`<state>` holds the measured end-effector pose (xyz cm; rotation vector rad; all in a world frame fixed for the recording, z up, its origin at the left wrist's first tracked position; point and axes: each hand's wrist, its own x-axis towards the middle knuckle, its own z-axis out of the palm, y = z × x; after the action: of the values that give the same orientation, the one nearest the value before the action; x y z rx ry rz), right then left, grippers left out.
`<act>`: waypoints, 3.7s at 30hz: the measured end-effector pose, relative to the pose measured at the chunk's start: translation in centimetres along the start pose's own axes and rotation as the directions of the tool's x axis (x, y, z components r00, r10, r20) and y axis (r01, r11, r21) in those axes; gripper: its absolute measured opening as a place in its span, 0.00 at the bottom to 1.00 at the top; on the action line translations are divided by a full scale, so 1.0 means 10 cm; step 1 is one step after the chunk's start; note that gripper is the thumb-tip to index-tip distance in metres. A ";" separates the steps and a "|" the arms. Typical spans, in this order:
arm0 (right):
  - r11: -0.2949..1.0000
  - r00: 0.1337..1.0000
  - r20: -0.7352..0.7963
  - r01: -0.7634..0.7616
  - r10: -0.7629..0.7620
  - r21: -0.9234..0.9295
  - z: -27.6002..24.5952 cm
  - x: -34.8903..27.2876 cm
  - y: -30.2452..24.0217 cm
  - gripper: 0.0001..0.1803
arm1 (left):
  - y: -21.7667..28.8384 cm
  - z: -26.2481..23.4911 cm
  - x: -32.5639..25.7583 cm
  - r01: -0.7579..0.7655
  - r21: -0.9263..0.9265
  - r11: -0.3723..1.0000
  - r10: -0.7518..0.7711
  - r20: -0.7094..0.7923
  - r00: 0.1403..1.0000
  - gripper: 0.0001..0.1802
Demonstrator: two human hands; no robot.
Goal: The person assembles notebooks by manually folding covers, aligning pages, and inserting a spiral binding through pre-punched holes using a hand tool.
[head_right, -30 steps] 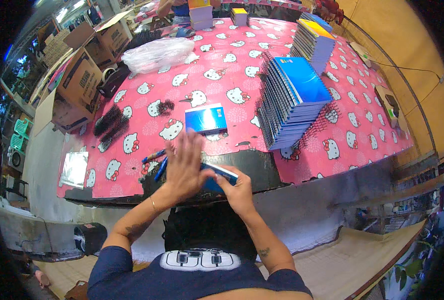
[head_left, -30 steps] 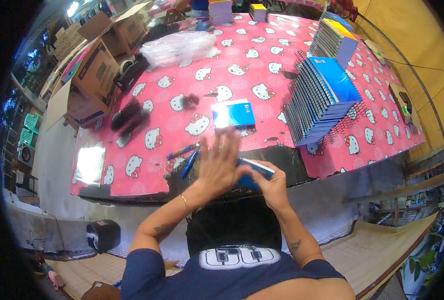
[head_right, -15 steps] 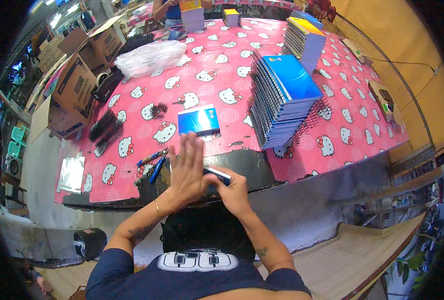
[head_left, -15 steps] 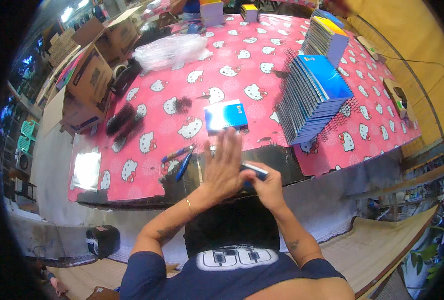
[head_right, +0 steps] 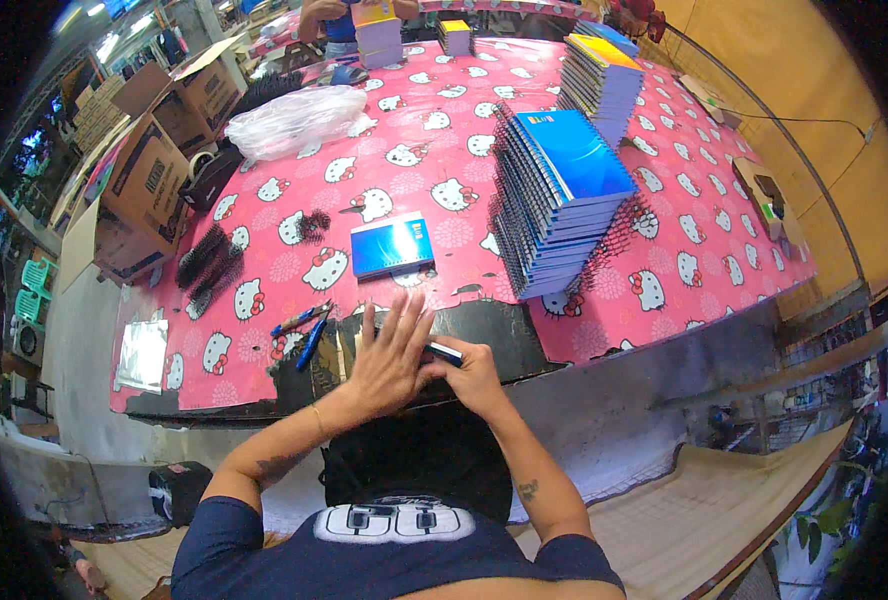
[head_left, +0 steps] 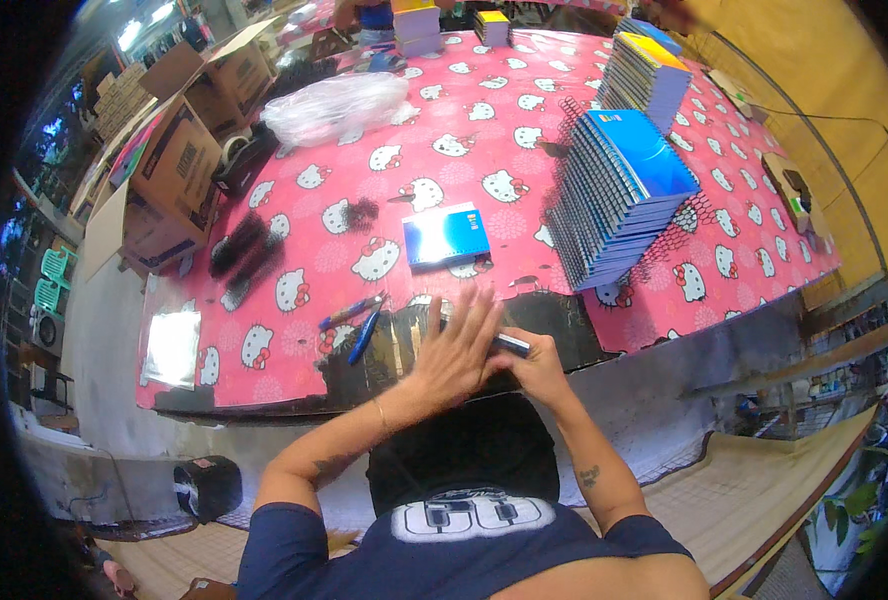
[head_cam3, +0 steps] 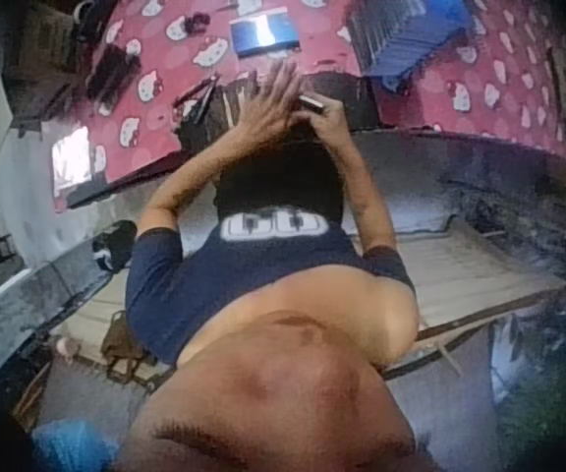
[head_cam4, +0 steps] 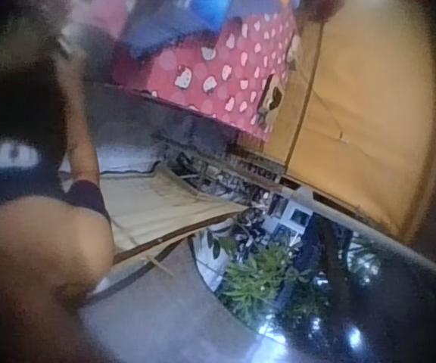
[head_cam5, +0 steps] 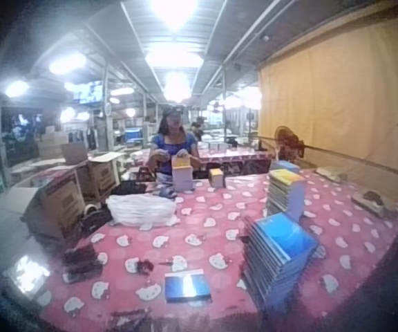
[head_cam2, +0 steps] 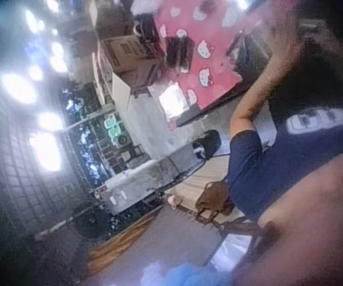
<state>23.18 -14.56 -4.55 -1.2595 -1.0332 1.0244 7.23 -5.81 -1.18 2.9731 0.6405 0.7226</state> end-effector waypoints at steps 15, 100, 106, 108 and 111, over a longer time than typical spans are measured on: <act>0.993 0.998 -0.056 0.023 -0.030 -0.120 0.03 0.01 -0.06 0.11 | -0.12 -0.13 0.10 -0.012 -0.129 0.992 0.015 0.024 1.000 0.25; 0.297 0.878 0.197 0.347 -0.436 -0.890 0.38 0.37 -0.66 0.09 | -0.40 -0.41 -0.55 0.374 -0.711 -0.595 -0.360 0.652 0.667 0.19; 0.341 0.873 0.177 0.354 -0.455 -0.871 0.40 0.38 -0.68 0.08 | -0.61 -0.70 -0.53 0.426 -0.677 0.600 -0.422 0.185 0.888 0.18; 0.366 0.882 0.173 0.351 -0.439 -0.862 0.43 0.37 -0.69 0.09 | -0.89 -0.52 -0.78 0.488 -0.446 0.750 -0.508 0.082 0.857 0.18; 0.437 0.906 0.131 0.316 -0.402 -0.842 0.38 0.38 -0.68 0.10 | -0.91 -0.41 -0.64 0.400 -0.059 0.915 -0.404 -0.094 0.910 0.25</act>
<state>20.51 -10.31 2.46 -1.7186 -1.7585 0.0277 -3.32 -0.29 -1.35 2.6445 1.1837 0.8393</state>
